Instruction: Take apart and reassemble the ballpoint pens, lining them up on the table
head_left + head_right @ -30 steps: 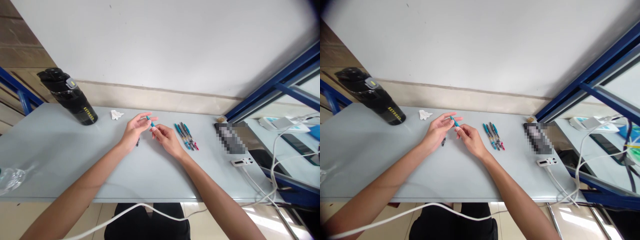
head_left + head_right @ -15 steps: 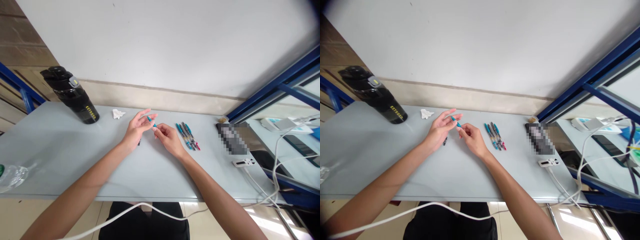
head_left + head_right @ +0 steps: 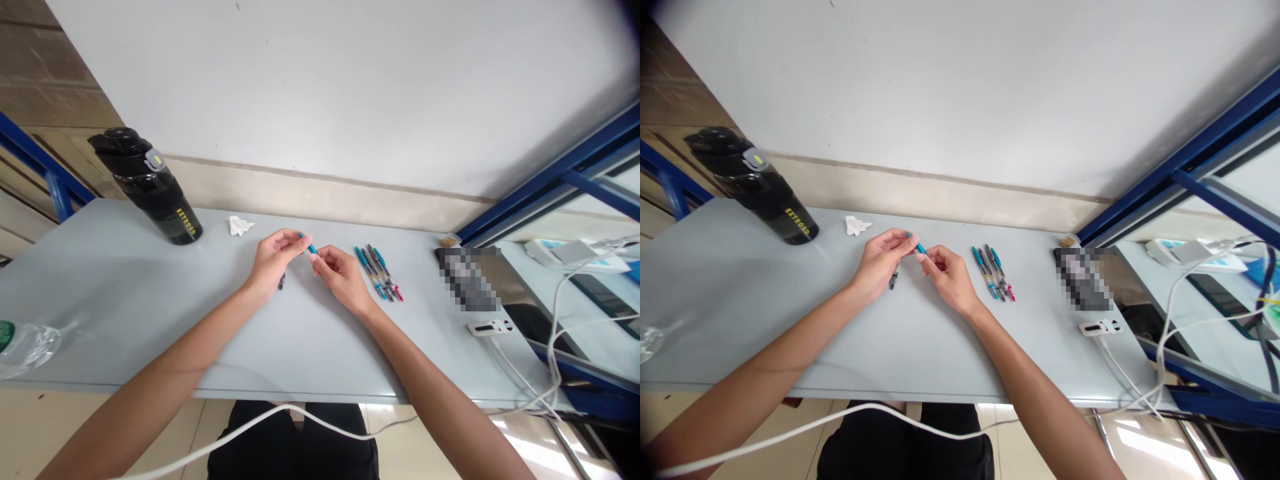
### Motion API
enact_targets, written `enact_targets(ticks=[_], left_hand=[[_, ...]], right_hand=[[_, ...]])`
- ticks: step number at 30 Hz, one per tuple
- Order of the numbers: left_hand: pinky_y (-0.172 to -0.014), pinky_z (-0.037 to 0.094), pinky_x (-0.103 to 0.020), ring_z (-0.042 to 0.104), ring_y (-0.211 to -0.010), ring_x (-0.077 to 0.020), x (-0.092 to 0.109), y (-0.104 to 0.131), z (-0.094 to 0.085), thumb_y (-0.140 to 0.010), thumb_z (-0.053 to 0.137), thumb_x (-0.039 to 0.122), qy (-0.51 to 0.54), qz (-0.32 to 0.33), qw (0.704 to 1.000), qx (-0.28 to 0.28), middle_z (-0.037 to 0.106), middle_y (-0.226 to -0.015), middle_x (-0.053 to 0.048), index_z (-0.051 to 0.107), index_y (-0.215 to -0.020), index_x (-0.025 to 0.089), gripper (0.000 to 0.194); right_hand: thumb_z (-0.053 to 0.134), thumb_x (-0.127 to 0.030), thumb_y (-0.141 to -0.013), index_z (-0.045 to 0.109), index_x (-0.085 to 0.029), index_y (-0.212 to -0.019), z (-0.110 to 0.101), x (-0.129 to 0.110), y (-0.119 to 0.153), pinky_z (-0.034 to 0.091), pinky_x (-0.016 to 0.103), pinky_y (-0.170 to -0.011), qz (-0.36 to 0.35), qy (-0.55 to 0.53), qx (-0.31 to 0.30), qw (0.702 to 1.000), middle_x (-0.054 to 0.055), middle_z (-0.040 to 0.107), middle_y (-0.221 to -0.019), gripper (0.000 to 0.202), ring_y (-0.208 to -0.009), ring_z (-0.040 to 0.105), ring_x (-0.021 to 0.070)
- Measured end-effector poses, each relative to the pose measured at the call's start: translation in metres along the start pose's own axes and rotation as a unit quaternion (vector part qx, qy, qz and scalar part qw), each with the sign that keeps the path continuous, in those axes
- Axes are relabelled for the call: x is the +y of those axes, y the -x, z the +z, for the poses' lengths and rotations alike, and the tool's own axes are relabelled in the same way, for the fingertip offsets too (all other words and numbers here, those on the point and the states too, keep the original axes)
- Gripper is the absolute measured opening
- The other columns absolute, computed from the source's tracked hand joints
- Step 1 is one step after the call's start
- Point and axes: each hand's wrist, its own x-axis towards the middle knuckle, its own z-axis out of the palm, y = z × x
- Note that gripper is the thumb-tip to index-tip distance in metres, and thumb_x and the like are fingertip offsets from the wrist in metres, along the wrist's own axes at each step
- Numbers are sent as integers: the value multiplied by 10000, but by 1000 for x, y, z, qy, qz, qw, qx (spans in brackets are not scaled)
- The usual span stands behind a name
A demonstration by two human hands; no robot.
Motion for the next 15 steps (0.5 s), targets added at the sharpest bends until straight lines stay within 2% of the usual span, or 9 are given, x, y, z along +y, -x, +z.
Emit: enact_targets(ticks=[2,7,12,15], left_hand=[[-1044,520,-394,726,-1036,-232,-1,-1,-1,-790,945,408,4,-9,1000,-1,792,-1014,-76,809,-937,196,292],[-1051,514,-394,714,-1089,-242,3,-2,-4,-809,928,372,30,-4,999,-40,800,-1098,-83,848,-1016,209,276],[-967,536,-394,706,-1026,-246,4,-1,-4,-841,904,412,15,8,998,-61,791,-1056,-75,848,-988,222,247],[-976,541,-408,711,-1047,-258,5,-1,-3,-847,900,430,14,15,998,-65,797,-1062,-74,855,-986,232,246]], right_hand=[[667,-689,-996,627,-222,-899,-1,1,0,329,304,-560,-3,-4,-8,1000,5,626,-745,479,-607,450,144],[632,-684,-1019,645,-225,-943,-2,0,1,325,302,-559,11,-43,-33,998,10,641,-779,466,-604,415,139],[656,-725,-974,695,-217,-963,-2,-8,3,271,297,-526,54,-106,-76,990,0,600,-749,510,-570,357,129],[702,-709,-947,695,-213,-961,-6,-12,3,234,289,-520,84,-149,-97,980,-10,590,-751,496,-551,313,109]])
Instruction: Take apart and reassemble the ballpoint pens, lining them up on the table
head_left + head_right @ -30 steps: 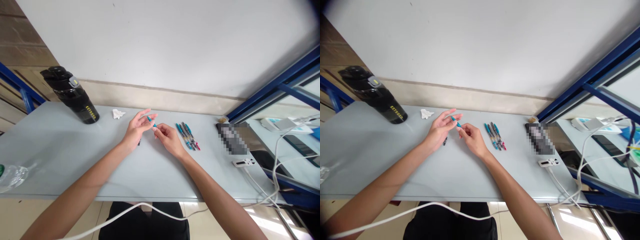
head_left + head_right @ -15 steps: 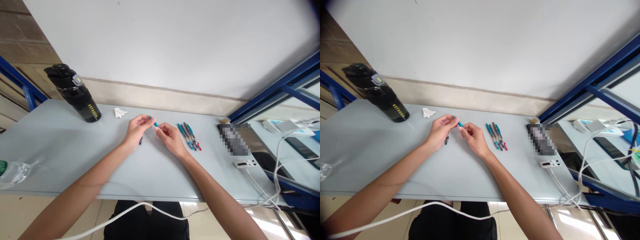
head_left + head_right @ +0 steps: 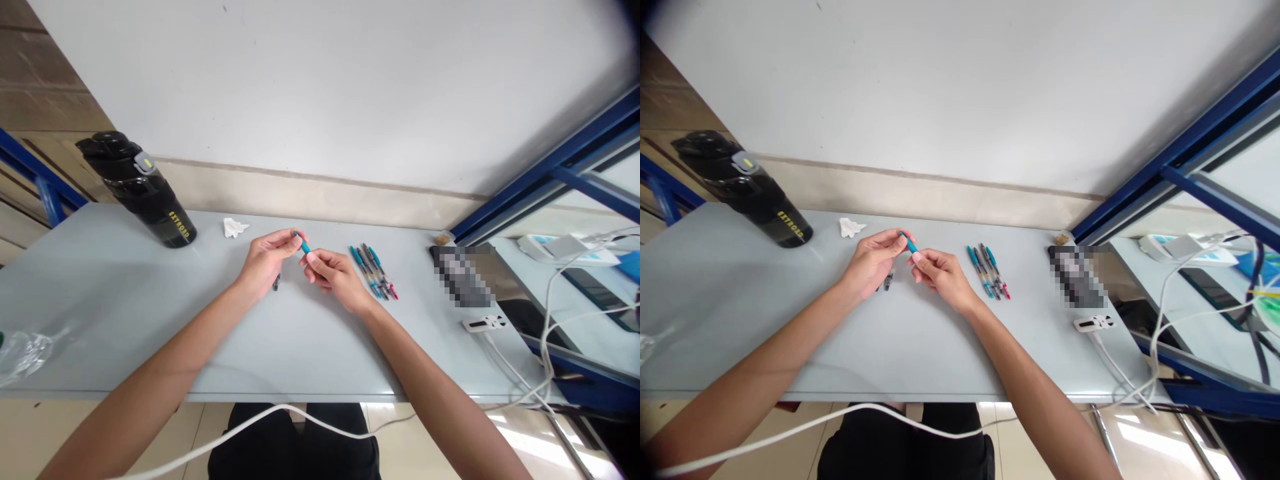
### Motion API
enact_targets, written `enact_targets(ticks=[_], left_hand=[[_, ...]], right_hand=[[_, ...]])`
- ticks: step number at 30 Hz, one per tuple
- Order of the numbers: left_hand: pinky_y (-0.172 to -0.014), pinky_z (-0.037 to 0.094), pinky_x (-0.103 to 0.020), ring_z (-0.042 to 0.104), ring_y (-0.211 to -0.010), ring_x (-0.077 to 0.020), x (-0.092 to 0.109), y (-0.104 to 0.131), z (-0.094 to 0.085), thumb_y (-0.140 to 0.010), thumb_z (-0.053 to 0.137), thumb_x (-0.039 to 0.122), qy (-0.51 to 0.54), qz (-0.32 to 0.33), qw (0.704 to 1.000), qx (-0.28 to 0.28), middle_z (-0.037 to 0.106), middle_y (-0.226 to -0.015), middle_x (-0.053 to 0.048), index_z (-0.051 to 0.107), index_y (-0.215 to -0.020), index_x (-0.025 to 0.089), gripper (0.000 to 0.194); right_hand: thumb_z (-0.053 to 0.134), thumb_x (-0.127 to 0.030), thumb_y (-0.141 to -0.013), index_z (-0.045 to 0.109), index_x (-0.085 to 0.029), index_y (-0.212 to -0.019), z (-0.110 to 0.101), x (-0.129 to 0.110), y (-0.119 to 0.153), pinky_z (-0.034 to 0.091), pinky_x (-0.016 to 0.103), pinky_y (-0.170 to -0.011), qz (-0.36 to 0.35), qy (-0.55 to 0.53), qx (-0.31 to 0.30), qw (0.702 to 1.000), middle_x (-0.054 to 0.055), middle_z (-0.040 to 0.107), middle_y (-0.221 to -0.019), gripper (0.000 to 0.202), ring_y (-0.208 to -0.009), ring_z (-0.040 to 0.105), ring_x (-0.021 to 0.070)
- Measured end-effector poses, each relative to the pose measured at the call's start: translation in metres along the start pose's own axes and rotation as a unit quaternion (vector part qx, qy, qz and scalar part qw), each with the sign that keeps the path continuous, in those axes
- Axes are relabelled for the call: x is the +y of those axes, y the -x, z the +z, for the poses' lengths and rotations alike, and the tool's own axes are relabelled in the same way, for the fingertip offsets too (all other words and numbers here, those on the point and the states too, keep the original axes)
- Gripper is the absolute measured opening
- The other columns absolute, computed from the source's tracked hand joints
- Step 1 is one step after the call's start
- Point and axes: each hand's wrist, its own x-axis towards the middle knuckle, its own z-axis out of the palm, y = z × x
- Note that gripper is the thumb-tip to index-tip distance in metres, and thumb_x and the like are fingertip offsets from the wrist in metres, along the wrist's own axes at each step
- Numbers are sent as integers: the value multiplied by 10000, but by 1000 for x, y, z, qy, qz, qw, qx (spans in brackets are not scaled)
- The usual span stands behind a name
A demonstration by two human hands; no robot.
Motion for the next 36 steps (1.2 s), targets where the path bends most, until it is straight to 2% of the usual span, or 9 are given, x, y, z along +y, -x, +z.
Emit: enact_targets(ticks=[4,8,11,14,16,19,24,28,36], left_hand=[[-1063,523,-429,721,-1123,-265,0,-3,0,-813,931,419,15,15,999,41,816,-1105,-79,854,-986,239,261],[-1068,533,-438,740,-1097,-267,-3,-6,-2,-754,971,428,2,22,997,78,826,-1077,-79,850,-978,242,315],[-1067,538,-448,743,-1117,-291,-2,-1,2,-749,973,452,-48,25,997,57,829,-1094,-91,848,-989,242,343],[-1059,524,-424,730,-1178,-295,0,6,9,-863,877,534,-80,42,996,23,820,-1162,-119,832,-1051,226,364],[-1024,522,-394,726,-1169,-280,2,7,11,-929,794,588,-83,57,994,35,812,-1165,-121,819,-1047,220,387],[-936,533,-352,723,-1074,-249,1,3,6,-951,748,627,-66,65,992,82,795,-1092,-105,808,-979,213,419],[-817,538,-302,694,-915,-193,0,-7,-5,-919,784,635,12,47,990,131,739,-956,-80,789,-898,197,439],[-772,534,-286,674,-868,-175,1,-7,-6,-914,798,621,37,42,988,146,723,-934,-76,782,-881,191,431],[-753,527,-292,668,-840,-173,1,-9,-7,-913,806,606,39,50,986,157,716,-910,-73,762,-852,189,423]], right_hand=[[779,-661,-909,678,-242,-1099,-11,-8,0,216,280,-505,-3,-58,27,998,7,677,-838,471,-551,337,108],[754,-671,-912,691,-244,-1111,-24,-14,-4,312,290,-491,-38,-123,122,984,42,667,-931,475,-633,443,148],[704,-732,-932,669,-275,-1044,-29,-12,-9,481,304,-617,-82,-133,188,970,44,647,-952,472,-830,593,196],[728,-735,-928,593,-287,-963,-33,-6,-14,567,332,-783,-109,-187,188,958,22,632,-934,470,-949,654,200],[783,-650,-935,562,-283,-950,-37,-2,-15,559,299,-718,-114,-243,173,948,-20,552,-813,429,-772,604,158],[781,-535,-979,497,-259,-867,-45,2,-14,377,230,-464,-93,-319,148,932,-82,317,-646,411,-511,319,106],[514,-427,-1081,197,-257,-727,-56,2,-9,152,268,-384,-17,-463,118,878,-90,132,-589,505,-493,73,113],[483,-380,-1034,124,-264,-754,-56,0,-7,112,278,-396,-11,-520,115,846,-91,89,-598,470,-505,42,113],[560,-422,-1031,216,-259,-723,-50,-2,-7,228,254,-401,-45,-471,120,873,-87,166,-588,489,-489,129,110]])
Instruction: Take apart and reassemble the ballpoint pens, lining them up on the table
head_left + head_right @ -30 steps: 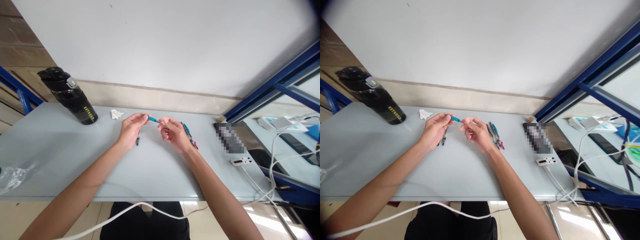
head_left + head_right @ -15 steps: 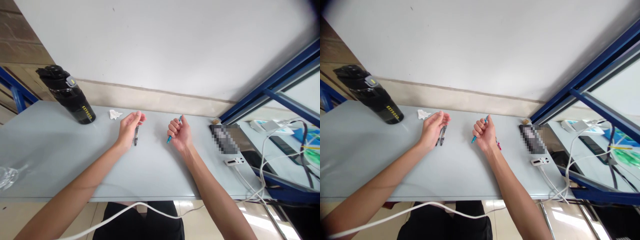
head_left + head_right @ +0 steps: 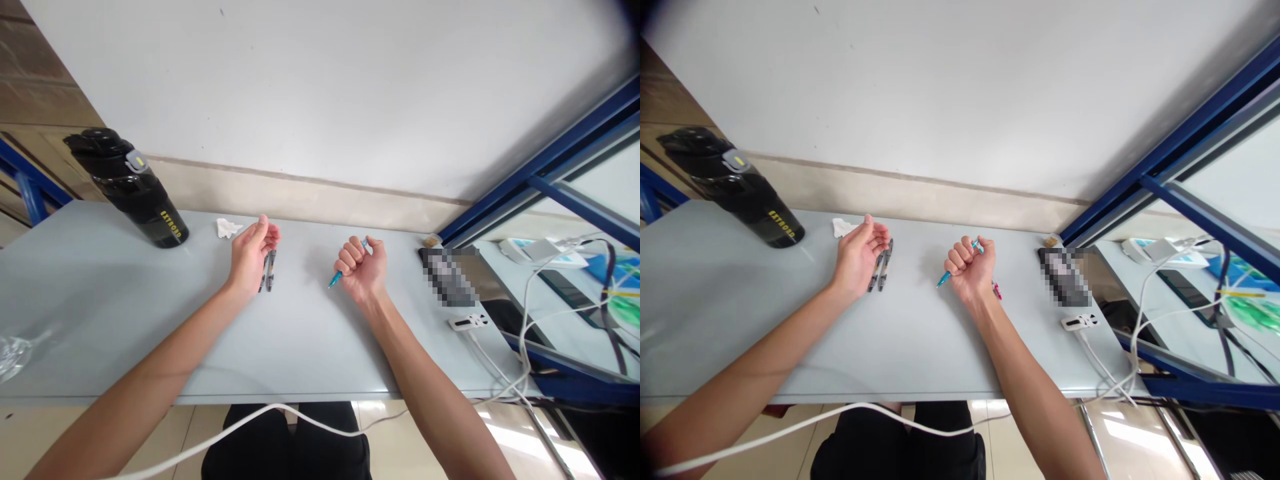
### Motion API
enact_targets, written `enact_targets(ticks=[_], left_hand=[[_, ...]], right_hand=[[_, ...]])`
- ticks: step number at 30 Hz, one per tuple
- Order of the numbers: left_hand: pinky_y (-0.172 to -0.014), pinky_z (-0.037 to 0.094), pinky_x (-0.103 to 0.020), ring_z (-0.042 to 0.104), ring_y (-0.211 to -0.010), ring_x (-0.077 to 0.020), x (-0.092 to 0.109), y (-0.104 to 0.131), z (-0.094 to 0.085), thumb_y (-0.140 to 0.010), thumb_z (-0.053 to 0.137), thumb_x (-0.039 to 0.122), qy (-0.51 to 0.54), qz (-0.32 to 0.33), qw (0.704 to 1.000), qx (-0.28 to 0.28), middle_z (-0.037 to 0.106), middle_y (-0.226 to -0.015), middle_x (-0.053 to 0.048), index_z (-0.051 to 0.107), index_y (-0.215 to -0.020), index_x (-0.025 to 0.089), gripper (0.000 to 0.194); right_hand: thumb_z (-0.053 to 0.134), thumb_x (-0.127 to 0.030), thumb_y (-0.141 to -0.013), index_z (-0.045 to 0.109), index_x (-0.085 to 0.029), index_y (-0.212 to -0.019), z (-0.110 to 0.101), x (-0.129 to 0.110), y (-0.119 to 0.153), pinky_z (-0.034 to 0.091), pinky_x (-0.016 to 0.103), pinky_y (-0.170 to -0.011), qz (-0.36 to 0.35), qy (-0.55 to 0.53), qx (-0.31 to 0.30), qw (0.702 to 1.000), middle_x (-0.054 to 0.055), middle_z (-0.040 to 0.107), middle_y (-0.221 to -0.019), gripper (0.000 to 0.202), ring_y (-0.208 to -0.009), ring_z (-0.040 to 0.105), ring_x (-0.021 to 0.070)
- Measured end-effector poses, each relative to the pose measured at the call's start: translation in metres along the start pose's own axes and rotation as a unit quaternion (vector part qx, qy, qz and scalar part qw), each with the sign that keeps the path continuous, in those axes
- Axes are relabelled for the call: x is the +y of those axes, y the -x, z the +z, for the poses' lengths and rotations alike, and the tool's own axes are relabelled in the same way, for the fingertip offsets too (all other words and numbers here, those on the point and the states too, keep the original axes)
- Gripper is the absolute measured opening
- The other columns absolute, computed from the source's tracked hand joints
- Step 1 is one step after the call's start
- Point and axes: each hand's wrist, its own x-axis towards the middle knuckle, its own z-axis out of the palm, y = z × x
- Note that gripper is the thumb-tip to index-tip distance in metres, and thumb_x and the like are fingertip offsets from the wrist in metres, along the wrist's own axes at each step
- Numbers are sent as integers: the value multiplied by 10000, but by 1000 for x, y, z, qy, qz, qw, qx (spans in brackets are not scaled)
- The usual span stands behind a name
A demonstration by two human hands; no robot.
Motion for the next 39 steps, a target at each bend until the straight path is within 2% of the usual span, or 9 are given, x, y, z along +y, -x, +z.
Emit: enact_targets(ticks=[3,6,11,14,16,19,22,29,39], left_hand=[[-753,521,-288,667,-836,-170,1,-6,-4,-913,806,605,6,8,1000,19,706,-893,-67,753,-852,186,426],[-778,517,-288,678,-856,-173,-3,-14,-12,-937,772,613,-21,33,998,59,717,-904,-70,746,-854,187,436],[-838,510,-293,698,-906,-174,-16,-26,-26,-992,706,597,-58,36,991,111,748,-969,-84,755,-887,185,428],[-868,518,-302,707,-922,-179,-22,-29,-28,-995,705,588,-48,20,993,110,750,-975,-90,750,-887,181,424],[-873,520,-301,712,-936,-182,-24,-28,-26,-997,699,588,-47,18,993,111,751,-978,-95,750,-883,179,429],[-868,522,-298,714,-949,-187,-24,-26,-22,-1004,689,586,-50,17,993,107,755,-984,-101,757,-883,178,431],[-882,534,-310,711,-947,-194,-24,-23,-20,-1008,688,574,-46,20,994,96,754,-984,-103,755,-883,179,421],[-886,530,-303,706,-969,-196,-24,-20,-19,-999,694,548,-68,24,994,80,752,-1002,-93,751,-894,187,380],[-852,510,-288,683,-933,-195,-21,-12,-14,-984,717,536,-167,52,984,16,746,-975,-63,739,-899,210,338]], right_hand=[[646,-446,-1021,370,-249,-751,6,6,-2,390,241,-483,-34,53,1,998,-67,291,-638,433,-528,302,116],[709,-487,-1004,499,-254,-859,11,13,-4,544,283,-683,-59,148,5,987,-17,492,-781,345,-687,518,144],[549,-769,-1023,627,-293,-1035,8,24,-6,555,312,-739,-142,344,10,928,-1,566,-854,482,-732,584,164],[576,-701,-1049,714,-262,-1131,4,32,-2,583,366,-826,-196,492,-49,846,45,659,-952,467,-810,647,186],[594,-616,-1074,759,-244,-1166,2,39,1,589,423,-969,-233,604,-103,755,115,700,-1173,418,-1035,700,242],[569,-526,-1102,747,-236,-1319,-3,51,6,533,501,-1158,-246,713,-183,631,169,626,-1444,404,-1326,644,314],[611,-481,-1084,623,-198,-1527,-6,60,8,498,521,-1231,-213,757,-246,566,194,551,-1571,526,-1432,592,339],[696,-454,-1046,497,-207,-1647,-3,62,12,462,510,-1275,-188,746,-300,564,168,521,-1649,680,-1497,559,329],[657,-390,-1076,534,-260,-1593,0,64,13,479,532,-1235,-182,731,-312,579,136,579,-1612,547,-1468,584,326]])
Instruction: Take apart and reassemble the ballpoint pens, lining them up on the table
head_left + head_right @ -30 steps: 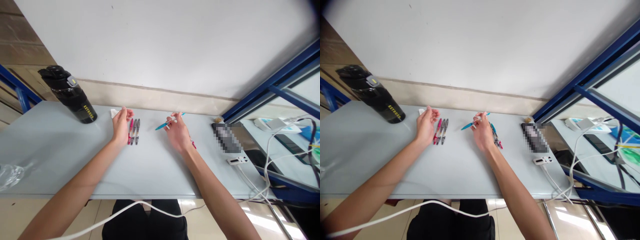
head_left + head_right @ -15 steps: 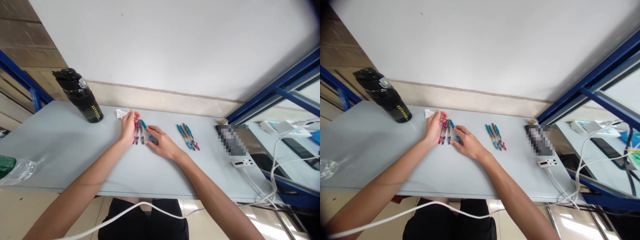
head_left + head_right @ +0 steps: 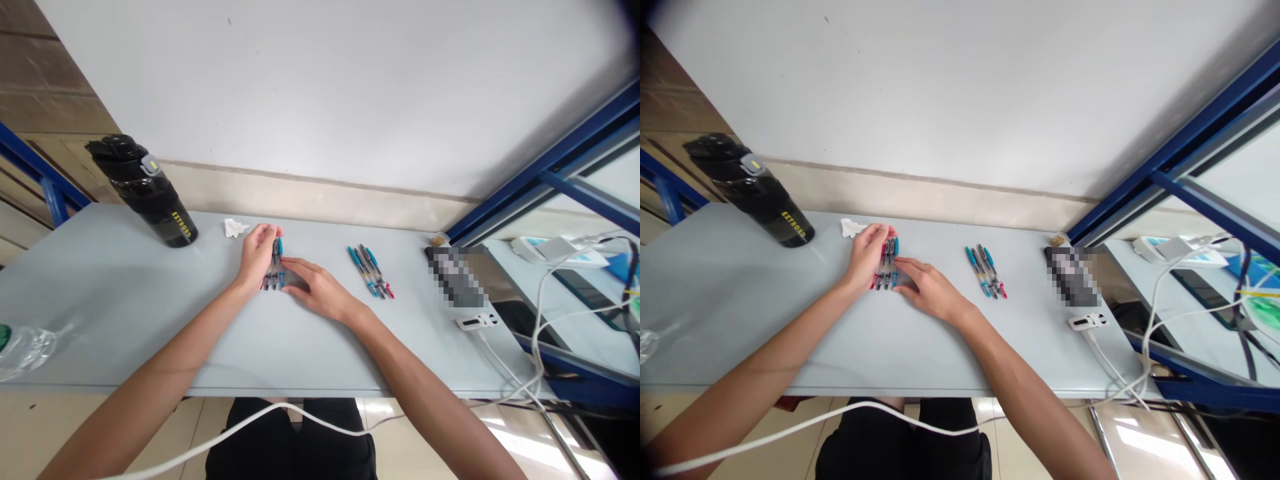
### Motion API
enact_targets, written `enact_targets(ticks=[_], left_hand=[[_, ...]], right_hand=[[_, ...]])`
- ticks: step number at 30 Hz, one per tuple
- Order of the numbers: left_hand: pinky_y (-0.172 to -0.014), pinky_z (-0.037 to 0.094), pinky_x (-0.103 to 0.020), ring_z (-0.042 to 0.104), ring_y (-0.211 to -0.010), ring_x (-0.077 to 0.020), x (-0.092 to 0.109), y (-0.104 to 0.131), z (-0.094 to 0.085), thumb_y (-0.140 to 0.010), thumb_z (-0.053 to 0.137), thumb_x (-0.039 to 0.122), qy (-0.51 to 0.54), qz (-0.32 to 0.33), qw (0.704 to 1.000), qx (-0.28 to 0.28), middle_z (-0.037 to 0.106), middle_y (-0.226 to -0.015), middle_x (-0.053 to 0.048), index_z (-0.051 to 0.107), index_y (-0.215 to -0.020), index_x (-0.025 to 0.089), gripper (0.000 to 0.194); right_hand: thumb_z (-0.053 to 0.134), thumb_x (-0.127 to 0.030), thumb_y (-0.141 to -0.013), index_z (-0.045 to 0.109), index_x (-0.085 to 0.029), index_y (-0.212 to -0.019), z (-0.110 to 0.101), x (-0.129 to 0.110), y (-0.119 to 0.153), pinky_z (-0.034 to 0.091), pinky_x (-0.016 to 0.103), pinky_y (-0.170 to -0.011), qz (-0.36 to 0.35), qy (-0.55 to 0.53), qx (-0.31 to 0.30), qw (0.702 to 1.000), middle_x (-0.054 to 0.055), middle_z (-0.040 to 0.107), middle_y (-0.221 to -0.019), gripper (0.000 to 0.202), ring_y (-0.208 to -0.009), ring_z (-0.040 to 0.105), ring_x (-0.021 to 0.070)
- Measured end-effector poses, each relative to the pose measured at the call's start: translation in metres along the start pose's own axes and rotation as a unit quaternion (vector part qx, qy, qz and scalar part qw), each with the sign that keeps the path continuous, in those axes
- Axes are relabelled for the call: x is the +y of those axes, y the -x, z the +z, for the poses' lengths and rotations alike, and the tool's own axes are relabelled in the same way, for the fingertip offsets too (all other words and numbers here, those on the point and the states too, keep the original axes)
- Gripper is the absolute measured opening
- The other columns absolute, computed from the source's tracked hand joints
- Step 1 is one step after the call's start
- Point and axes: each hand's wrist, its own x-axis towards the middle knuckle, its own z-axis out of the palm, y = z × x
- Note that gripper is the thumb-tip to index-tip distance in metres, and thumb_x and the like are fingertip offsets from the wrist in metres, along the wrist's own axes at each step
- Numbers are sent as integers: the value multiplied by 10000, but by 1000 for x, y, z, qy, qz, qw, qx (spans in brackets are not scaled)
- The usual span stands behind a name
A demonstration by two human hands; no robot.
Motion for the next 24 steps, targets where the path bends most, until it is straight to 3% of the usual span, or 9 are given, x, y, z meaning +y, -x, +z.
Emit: enact_targets(ticks=[4,6,8,12,16,18,20,24], left_hand=[[-809,503,-278,686,-903,-194,1,1,-1,-974,721,574,-18,10,1000,-14,753,-976,-61,745,-920,217,362],[-845,502,-288,696,-937,-204,1,0,-2,-998,685,573,-34,21,999,-14,762,-989,-66,742,-936,220,362],[-904,495,-308,699,-979,-216,1,-3,-5,-1019,657,546,-61,45,997,-12,768,-999,-70,736,-943,223,340],[-994,478,-371,683,-1047,-252,3,-5,-9,-945,764,440,-157,110,980,-49,769,-1040,-74,737,-997,238,210],[-1055,447,-475,620,-1113,-325,-2,-1,-10,-817,861,330,-321,170,921,-142,758,-1076,-77,755,-995,258,219],[-1064,437,-515,594,-1152,-357,-6,1,-9,-813,829,273,-382,180,889,-177,746,-1121,-88,764,-1014,258,212],[-1068,438,-533,577,-1186,-369,-9,2,-10,-831,748,195,-412,185,872,-188,730,-1180,-98,766,-1068,254,245],[-1068,453,-526,573,-1174,-357,-11,0,-12,-807,628,84,-418,192,870,-176,716,-1201,-103,761,-1106,242,363]], right_hand=[[659,-444,-1070,620,-242,-1456,-23,3,2,523,494,-1133,20,38,26,999,146,664,-1459,438,-1313,662,322],[624,-413,-1083,693,-229,-1263,-47,7,7,543,467,-1003,76,111,68,989,138,723,-1235,267,-1114,700,311],[677,-393,-1042,709,-220,-1108,-72,13,16,512,472,-952,145,214,109,960,132,715,-1113,188,-1038,670,324],[755,-405,-969,711,-204,-926,-104,22,42,473,471,-919,267,337,48,902,148,677,-1076,210,-1018,634,344],[711,-364,-983,710,-193,-881,-103,24,62,469,462,-934,307,360,-13,881,171,657,-1116,199,-1034,630,340],[671,-311,-993,694,-190,-866,-98,23,64,468,458,-939,306,348,-7,886,171,655,-1112,177,-1032,627,331],[641,-310,-1007,677,-194,-868,-95,20,62,471,447,-927,293,297,40,908,159,655,-1112,184,-1020,619,313],[607,-548,-1054,696,-216,-1000,-96,4,42,495,373,-812,240,3,174,955,87,664,-1015,349,-890,595,238]])
